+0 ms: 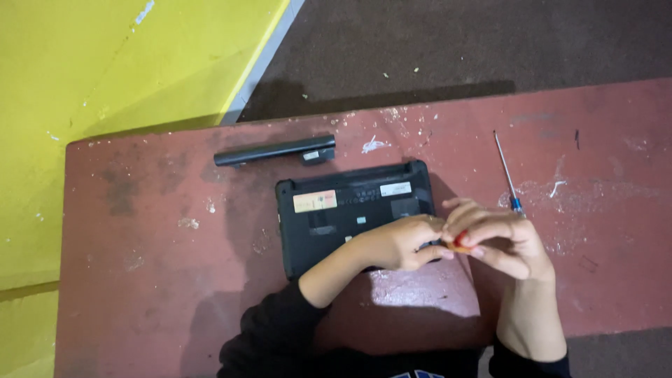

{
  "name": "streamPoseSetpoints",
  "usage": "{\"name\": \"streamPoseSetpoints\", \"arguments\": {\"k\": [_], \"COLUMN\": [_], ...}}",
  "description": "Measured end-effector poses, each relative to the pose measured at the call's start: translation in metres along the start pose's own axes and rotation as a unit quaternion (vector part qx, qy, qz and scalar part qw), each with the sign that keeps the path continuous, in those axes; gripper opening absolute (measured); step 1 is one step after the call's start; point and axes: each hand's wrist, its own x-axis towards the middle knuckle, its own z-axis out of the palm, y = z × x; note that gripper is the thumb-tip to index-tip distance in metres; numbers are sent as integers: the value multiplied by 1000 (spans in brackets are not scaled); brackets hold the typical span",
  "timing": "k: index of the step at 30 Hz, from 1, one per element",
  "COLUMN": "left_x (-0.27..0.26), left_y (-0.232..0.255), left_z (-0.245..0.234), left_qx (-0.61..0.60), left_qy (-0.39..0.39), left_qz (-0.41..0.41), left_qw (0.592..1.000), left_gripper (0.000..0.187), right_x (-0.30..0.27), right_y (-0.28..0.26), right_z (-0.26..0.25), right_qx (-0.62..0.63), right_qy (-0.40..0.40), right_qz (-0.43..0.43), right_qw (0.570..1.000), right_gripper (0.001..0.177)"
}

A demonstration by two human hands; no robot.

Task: Disassembling a laptop by removing the battery and unscrewing the back cover to access internal components.

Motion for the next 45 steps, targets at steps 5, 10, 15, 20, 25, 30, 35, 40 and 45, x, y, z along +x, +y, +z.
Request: {"name": "streamPoseSetpoints", "arguments": {"k": [5, 10, 15, 20, 25, 30, 35, 40, 45], "left_x": [6, 5, -1, 9, 10, 8, 10, 5, 8], "left_y": [3, 16, 9, 38, 47, 42, 29, 25, 24], "left_z": [6, -2, -7, -14, -21, -22, 1, 4, 1], "left_qx": [52, 94, 22, 26, 16, -15, 64, 33, -17], "left_qy": [75, 44, -30, 88, 94, 49, 140, 130, 151], "left_qz": [-17, -70, -33, 4, 49, 44, 25, 49, 57], "left_qw": [996, 992, 999, 996, 994, 998, 988, 990, 987], "left_gripper": [35, 43, 32, 30, 37, 23, 38, 37, 27], "right_x": [-6, -10, 4, -7, -11, -1, -14, -12, -7], "right_y": [-2, 0, -11, 15, 19, 11, 24, 17, 7], "right_z": [0, 0, 3, -3, -3, -3, -7, -10, -6], "right_qx": [-27, -36, 77, 79, 84, 110, 80, 76, 75], "right_qy": [-6, -8, -38, -41, -23, -28, -16, -29, -20], "right_qz": [16, 22, 5, -48, -81, -77, -80, -90, -63], "right_qw": [999, 999, 996, 995, 993, 991, 993, 993, 995], "right_gripper": [17, 6, 16, 17, 14, 16, 18, 14, 20]}}
